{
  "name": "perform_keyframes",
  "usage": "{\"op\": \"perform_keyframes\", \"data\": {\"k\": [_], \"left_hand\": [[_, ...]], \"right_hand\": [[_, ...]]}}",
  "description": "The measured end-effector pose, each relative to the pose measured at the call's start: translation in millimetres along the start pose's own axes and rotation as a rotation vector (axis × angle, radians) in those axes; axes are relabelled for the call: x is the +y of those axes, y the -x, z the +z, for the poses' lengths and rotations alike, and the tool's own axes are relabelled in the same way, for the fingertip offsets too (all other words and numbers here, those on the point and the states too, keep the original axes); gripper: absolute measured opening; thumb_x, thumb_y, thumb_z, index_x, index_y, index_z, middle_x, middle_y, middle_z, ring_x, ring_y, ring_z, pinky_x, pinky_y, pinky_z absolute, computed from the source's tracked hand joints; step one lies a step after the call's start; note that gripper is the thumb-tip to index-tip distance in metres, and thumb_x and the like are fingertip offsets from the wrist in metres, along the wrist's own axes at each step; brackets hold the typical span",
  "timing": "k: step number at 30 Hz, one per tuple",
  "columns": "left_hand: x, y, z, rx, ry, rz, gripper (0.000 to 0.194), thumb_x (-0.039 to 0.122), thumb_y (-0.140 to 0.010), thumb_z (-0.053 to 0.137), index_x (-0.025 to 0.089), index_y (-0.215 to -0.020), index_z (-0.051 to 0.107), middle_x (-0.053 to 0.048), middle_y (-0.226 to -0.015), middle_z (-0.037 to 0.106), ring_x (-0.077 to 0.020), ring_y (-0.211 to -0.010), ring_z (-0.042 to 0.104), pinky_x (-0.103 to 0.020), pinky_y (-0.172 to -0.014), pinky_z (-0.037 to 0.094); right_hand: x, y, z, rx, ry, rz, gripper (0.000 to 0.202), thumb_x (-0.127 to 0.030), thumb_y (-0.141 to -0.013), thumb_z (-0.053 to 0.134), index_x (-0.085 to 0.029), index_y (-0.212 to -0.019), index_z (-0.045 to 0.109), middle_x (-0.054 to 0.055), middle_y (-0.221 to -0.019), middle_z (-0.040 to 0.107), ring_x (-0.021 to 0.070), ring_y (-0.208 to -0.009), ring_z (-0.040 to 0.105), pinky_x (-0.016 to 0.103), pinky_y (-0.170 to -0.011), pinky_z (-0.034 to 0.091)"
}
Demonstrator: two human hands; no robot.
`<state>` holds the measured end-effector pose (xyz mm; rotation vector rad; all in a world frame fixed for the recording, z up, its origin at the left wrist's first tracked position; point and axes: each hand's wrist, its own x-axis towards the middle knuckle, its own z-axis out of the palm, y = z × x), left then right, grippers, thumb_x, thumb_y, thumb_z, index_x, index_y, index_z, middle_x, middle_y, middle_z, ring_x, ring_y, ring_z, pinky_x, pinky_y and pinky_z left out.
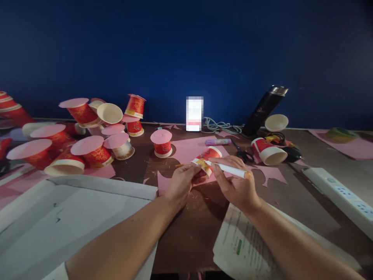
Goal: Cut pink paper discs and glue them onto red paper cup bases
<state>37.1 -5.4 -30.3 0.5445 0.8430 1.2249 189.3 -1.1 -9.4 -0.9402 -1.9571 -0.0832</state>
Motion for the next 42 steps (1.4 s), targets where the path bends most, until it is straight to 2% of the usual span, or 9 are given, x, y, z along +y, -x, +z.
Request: {"op": "perform_keyframes", "data": {"k": [6,15,21,23,34,42], "left_hand": [[-1.3,-6.0,-5.0,0.021,0.109,0.007,0.015,0.024,-0.069,0.073,0.011,-0.076,0.069,-0.006,-0.073,0.067,-0.0117,-0.067,0.062,-0.024,-0.065,0.051],[2.0,-1.5,-0.2,0.023,0.145,-0.030,0.011,0.019,-0.071,0.069,0.009,-0.074,0.068,-0.005,-0.069,0.066,-0.0103,-0.063,0.060,-0.022,-0.062,0.052],[1.9,-4.5,-3.0,0.065,0.214,-0.045,0.007,0.018,-0.072,0.068,0.011,-0.073,0.066,-0.006,-0.073,0.067,-0.0114,-0.066,0.062,-0.023,-0.063,0.052],[0.9,-4.7,-3.4,0.061,0.215,-0.040,0.007,0.018,-0.072,0.069,0.011,-0.073,0.066,-0.005,-0.073,0.067,-0.0113,-0.066,0.062,-0.023,-0.063,0.052],[0.7,-3.7,-2.0,0.014,0.118,-0.034,0.015,0.021,-0.071,0.070,0.010,-0.081,0.069,-0.006,-0.076,0.068,-0.0104,-0.066,0.061,-0.022,-0.062,0.049],[3.0,-2.4,-1.6,0.030,0.128,0.013,0.015,0.023,-0.068,0.071,0.011,-0.077,0.067,-0.005,-0.075,0.067,-0.0113,-0.067,0.061,-0.022,-0.061,0.049]], "right_hand": [[0.8,0.6,1.0,0.001,0.001,0.011,0.013,-0.019,-0.085,0.058,-0.021,-0.095,0.067,0.005,-0.088,0.073,0.0208,-0.084,0.066,0.039,-0.081,0.049],[0.2,0.7,-0.2,0.006,-0.014,0.012,0.014,-0.016,-0.084,0.059,-0.020,-0.095,0.067,0.005,-0.087,0.073,0.0207,-0.083,0.066,0.039,-0.081,0.049],[-0.9,1.8,-3.7,0.080,-0.057,0.030,0.017,-0.015,-0.084,0.059,-0.021,-0.099,0.066,0.006,-0.093,0.072,0.0213,-0.087,0.065,0.041,-0.085,0.049],[-1.5,1.6,-4.7,0.106,-0.055,0.027,0.018,-0.015,-0.084,0.059,-0.021,-0.099,0.066,0.006,-0.093,0.072,0.0215,-0.088,0.065,0.041,-0.088,0.048],[-0.5,1.2,-0.7,0.052,-0.038,-0.002,0.016,-0.015,-0.084,0.058,-0.021,-0.096,0.066,0.005,-0.089,0.073,0.0214,-0.086,0.065,0.041,-0.085,0.048],[1.9,1.9,-1.4,0.058,-0.005,-0.026,0.015,-0.015,-0.083,0.058,-0.021,-0.095,0.064,0.005,-0.087,0.072,0.0206,-0.083,0.066,0.041,-0.087,0.048]]}}
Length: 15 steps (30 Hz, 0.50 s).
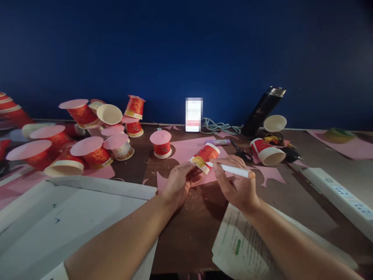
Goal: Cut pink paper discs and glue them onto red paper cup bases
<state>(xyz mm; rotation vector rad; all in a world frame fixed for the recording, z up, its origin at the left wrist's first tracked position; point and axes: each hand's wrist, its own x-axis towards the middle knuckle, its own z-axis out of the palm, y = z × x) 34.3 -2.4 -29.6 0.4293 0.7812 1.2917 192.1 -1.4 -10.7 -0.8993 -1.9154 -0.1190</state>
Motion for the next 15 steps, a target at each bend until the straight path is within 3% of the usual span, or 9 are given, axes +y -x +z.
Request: {"op": "perform_keyframes", "data": {"k": [7,15], "left_hand": [[1.1,0.3,1.7,0.036,0.002,0.008,0.017,0.023,-0.066,0.072,0.010,-0.076,0.066,-0.006,-0.075,0.068,-0.0110,-0.063,0.061,-0.022,-0.059,0.048],[-1.9,-1.0,-0.1,-0.005,-0.031,0.007,0.014,0.023,-0.066,0.072,0.011,-0.071,0.066,-0.004,-0.069,0.065,-0.0105,-0.062,0.060,-0.022,-0.060,0.048]], "right_hand": [[-0.6,-2.0,-1.3,-0.016,0.006,0.003,0.011,-0.017,-0.084,0.057,-0.020,-0.092,0.064,0.005,-0.085,0.072,0.0202,-0.078,0.066,0.040,-0.081,0.049],[-4.3,-2.4,-0.8,-0.003,-0.029,0.025,0.015,-0.015,-0.083,0.059,-0.021,-0.095,0.067,0.004,-0.086,0.073,0.0207,-0.082,0.065,0.041,-0.084,0.049]]}}
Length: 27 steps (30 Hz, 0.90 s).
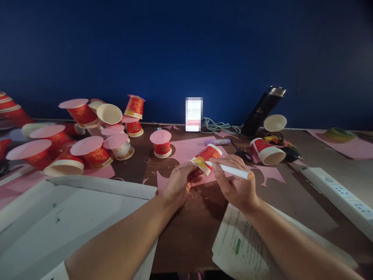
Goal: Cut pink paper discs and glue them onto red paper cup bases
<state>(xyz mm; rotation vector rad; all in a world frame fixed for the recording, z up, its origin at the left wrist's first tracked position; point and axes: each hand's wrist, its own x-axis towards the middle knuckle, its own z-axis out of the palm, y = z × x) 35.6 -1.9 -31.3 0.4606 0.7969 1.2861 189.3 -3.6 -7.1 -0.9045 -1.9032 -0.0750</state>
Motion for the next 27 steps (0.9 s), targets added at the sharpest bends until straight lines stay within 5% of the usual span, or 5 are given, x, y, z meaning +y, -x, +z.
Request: {"op": "perform_keyframes", "data": {"k": [15,27], "left_hand": [[2.0,4.5,3.1,0.004,-0.010,0.026,0.023,0.027,-0.064,0.074,0.010,-0.079,0.069,-0.007,-0.080,0.069,-0.0121,-0.070,0.062,-0.023,-0.064,0.049],[1.0,4.7,2.4,0.004,-0.040,0.058,0.023,0.030,-0.061,0.077,0.012,-0.075,0.069,-0.005,-0.074,0.068,-0.0122,-0.067,0.061,-0.023,-0.062,0.048]], "right_hand": [[-0.3,0.4,-2.8,0.095,-0.023,-0.029,0.019,-0.009,-0.080,0.060,-0.019,-0.096,0.065,0.005,-0.086,0.071,0.0198,-0.082,0.064,0.042,-0.089,0.048],[1.2,1.2,-0.3,0.014,0.002,-0.030,0.018,-0.010,-0.081,0.060,-0.018,-0.096,0.065,0.006,-0.087,0.071,0.0207,-0.082,0.064,0.041,-0.084,0.048]]}}
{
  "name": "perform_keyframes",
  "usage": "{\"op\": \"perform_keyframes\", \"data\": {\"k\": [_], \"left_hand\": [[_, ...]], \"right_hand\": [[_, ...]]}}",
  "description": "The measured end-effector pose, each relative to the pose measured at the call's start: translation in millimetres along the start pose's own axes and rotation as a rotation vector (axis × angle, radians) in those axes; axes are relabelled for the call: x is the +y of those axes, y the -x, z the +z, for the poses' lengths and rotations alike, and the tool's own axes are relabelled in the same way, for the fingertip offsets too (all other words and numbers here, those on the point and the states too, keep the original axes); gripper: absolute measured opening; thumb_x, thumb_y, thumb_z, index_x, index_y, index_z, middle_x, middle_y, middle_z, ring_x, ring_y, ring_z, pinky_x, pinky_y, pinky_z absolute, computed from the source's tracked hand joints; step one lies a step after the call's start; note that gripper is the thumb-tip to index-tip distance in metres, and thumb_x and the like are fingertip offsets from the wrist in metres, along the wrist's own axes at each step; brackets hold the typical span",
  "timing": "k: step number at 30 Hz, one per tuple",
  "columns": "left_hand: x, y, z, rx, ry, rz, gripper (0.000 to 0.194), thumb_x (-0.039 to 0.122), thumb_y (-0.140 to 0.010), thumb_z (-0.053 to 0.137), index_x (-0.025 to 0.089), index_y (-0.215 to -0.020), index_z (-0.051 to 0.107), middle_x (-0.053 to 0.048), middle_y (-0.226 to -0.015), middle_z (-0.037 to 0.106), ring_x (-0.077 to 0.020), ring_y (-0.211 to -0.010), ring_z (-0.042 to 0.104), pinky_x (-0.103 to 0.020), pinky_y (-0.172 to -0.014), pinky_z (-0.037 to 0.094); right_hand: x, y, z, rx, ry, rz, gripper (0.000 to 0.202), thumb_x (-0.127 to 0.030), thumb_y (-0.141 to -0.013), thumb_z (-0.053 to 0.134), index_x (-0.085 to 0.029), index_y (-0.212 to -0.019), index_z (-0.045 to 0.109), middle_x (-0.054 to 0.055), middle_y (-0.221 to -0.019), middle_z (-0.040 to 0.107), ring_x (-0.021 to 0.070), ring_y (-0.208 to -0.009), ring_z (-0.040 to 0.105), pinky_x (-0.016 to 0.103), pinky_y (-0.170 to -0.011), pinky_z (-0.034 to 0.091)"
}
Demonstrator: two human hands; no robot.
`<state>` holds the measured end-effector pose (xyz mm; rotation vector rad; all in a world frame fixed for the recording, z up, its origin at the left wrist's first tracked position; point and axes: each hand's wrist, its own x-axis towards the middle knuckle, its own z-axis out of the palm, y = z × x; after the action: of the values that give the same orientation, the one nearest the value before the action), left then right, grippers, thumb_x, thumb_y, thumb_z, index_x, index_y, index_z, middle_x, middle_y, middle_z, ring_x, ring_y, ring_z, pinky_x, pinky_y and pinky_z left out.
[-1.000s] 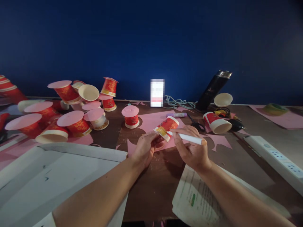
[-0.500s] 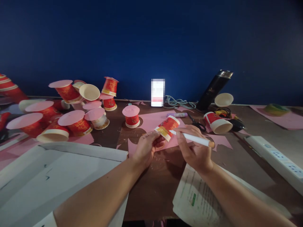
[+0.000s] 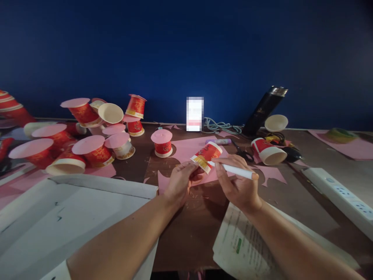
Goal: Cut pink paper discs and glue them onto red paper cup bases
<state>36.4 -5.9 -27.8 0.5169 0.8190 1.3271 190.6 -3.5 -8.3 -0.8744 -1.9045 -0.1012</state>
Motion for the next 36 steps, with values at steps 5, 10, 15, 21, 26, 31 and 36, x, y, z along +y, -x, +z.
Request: {"op": "perform_keyframes", "data": {"k": [5,10,15,21,26,31,36], "left_hand": [[0.7,-0.4,0.0,-0.002,0.012,0.011,0.024,0.030,-0.060,0.077,0.012,-0.074,0.068,-0.004,-0.073,0.067,-0.0126,-0.069,0.061,-0.023,-0.062,0.047],[-1.2,-1.8,-1.7,-0.018,-0.005,-0.021,0.023,0.030,-0.063,0.076,0.012,-0.075,0.068,-0.004,-0.071,0.067,-0.0123,-0.065,0.060,-0.024,-0.062,0.047],[-1.8,-1.7,-1.8,-0.039,0.013,-0.011,0.021,0.029,-0.064,0.076,0.012,-0.073,0.068,-0.005,-0.074,0.068,-0.0117,-0.067,0.060,-0.024,-0.066,0.047],[-2.9,-2.5,-1.0,-0.110,0.029,0.018,0.020,0.029,-0.066,0.077,0.012,-0.070,0.067,-0.004,-0.073,0.066,-0.0112,-0.068,0.059,-0.025,-0.070,0.045],[-5.2,-4.5,-2.1,-0.108,0.027,0.023,0.022,0.030,-0.065,0.078,0.013,-0.073,0.069,-0.005,-0.073,0.067,-0.0121,-0.071,0.060,-0.026,-0.074,0.045],[-4.8,-5.0,-3.2,-0.107,0.012,-0.007,0.024,0.031,-0.064,0.079,0.012,-0.075,0.070,-0.006,-0.075,0.067,-0.0121,-0.070,0.060,-0.027,-0.073,0.045],[-6.0,-3.7,-2.6,-0.126,-0.089,-0.013,0.025,0.035,-0.066,0.077,0.012,-0.074,0.071,-0.005,-0.074,0.067,-0.0125,-0.071,0.060,-0.028,-0.077,0.047]], "right_hand": [[1.2,0.7,0.5,0.018,0.017,-0.005,0.015,-0.010,-0.081,0.060,-0.018,-0.093,0.064,0.006,-0.086,0.071,0.0211,-0.081,0.064,0.042,-0.082,0.048],[1.0,0.9,1.0,0.019,0.013,-0.009,0.020,-0.009,-0.081,0.060,-0.019,-0.098,0.065,0.006,-0.089,0.071,0.0206,-0.084,0.064,0.041,-0.084,0.048],[-1.5,0.2,-1.4,0.049,-0.018,0.009,0.020,-0.009,-0.081,0.060,-0.019,-0.098,0.065,0.005,-0.088,0.071,0.0202,-0.084,0.063,0.041,-0.085,0.048],[-2.5,-0.4,-0.8,0.003,-0.027,-0.009,0.023,-0.009,-0.081,0.061,-0.021,-0.099,0.065,0.004,-0.088,0.072,0.0193,-0.082,0.063,0.041,-0.087,0.047],[-0.7,1.1,2.3,-0.040,-0.023,-0.005,0.018,-0.011,-0.081,0.061,-0.020,-0.095,0.065,0.003,-0.085,0.072,0.0193,-0.079,0.064,0.040,-0.083,0.047],[-0.6,1.7,1.7,-0.069,-0.027,0.044,0.014,-0.013,-0.082,0.059,-0.019,-0.093,0.066,0.004,-0.086,0.071,0.0198,-0.079,0.065,0.039,-0.081,0.047],[-4.1,-0.8,2.6,-0.046,-0.034,-0.005,0.019,-0.013,-0.083,0.059,-0.021,-0.098,0.066,0.003,-0.087,0.073,0.0193,-0.081,0.066,0.038,-0.083,0.048]]}}
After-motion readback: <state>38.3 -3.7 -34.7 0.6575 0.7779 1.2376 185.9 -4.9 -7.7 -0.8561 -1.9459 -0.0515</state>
